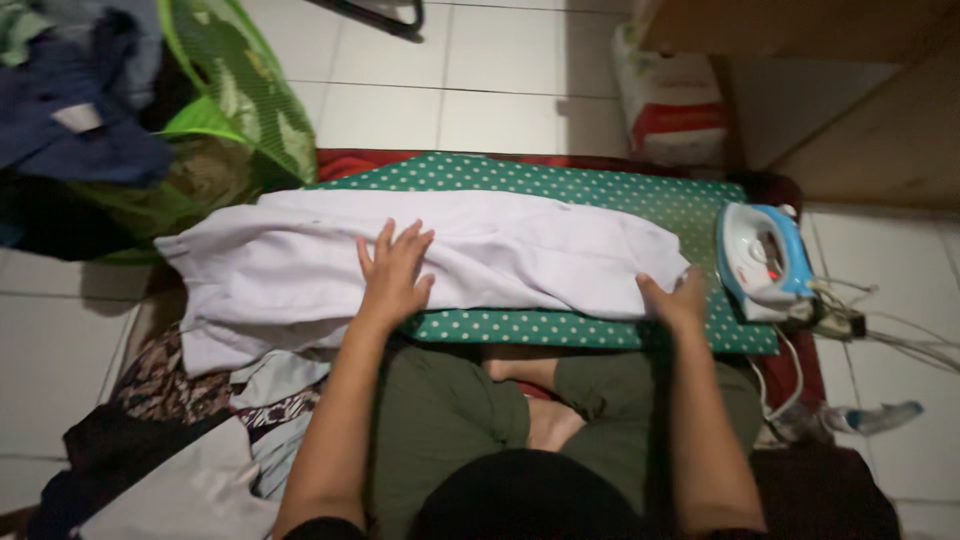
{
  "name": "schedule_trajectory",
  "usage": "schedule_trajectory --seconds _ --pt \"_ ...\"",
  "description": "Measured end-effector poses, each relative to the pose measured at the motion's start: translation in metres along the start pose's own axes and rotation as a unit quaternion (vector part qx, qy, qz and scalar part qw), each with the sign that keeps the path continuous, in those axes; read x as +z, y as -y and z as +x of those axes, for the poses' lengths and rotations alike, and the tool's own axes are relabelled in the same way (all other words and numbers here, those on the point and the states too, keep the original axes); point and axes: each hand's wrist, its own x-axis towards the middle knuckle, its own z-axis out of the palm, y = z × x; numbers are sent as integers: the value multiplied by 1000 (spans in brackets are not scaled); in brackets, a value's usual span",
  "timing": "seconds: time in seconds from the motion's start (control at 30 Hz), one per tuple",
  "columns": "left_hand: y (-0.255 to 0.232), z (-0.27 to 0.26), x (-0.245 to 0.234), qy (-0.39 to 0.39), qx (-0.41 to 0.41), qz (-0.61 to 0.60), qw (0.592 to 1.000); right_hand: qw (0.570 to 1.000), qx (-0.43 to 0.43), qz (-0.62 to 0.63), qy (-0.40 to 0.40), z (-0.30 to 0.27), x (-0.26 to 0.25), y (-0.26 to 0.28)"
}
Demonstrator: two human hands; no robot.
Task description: The person irons a dark cloth and white trousers on a green polka-dot board, spraying them with water and folding the trousers.
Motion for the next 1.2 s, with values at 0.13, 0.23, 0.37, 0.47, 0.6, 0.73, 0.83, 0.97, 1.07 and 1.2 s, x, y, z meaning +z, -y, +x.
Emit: schedule_trajectory --seconds 0.13,0.23,0.37,0.47,0.6,0.73,0.83,0.97,1.07,1.2 --pt "-12 7 18 78 17 -7 997 981 59 106 153 -9 -5 -21" --pt "-9 9 15 160 15 -13 987 943 115 284 131 -3 -11 -15" --pt "-8 -2 -4 325 -20 -67 943 861 116 495 -8 33 -54 4" --pt "-15 -12 -18 431 -45 -78 898 804 5 593 -46 48 -87 27" --pt "-20 -18 -22 413 -45 -112 903 942 -22 330 -59 45 -94 36" --pt "-19 -19 -11 381 -39 -146 912 970 109 186 115 21 -85 30" --pt "-19 -18 -8 380 -58 -148 911 972 139 68 178 5 -87 14" --pt "-25 -14 -15 340 -56 -137 929 945 127 139 269 -9 -83 -15" --pt "-29 -10 -25 247 -36 -168 954 949 -47 77 302 -20 -98 -10" --pt "-32 -7 -36 233 -87 -202 947 944 148 160 247 -26 -142 44"
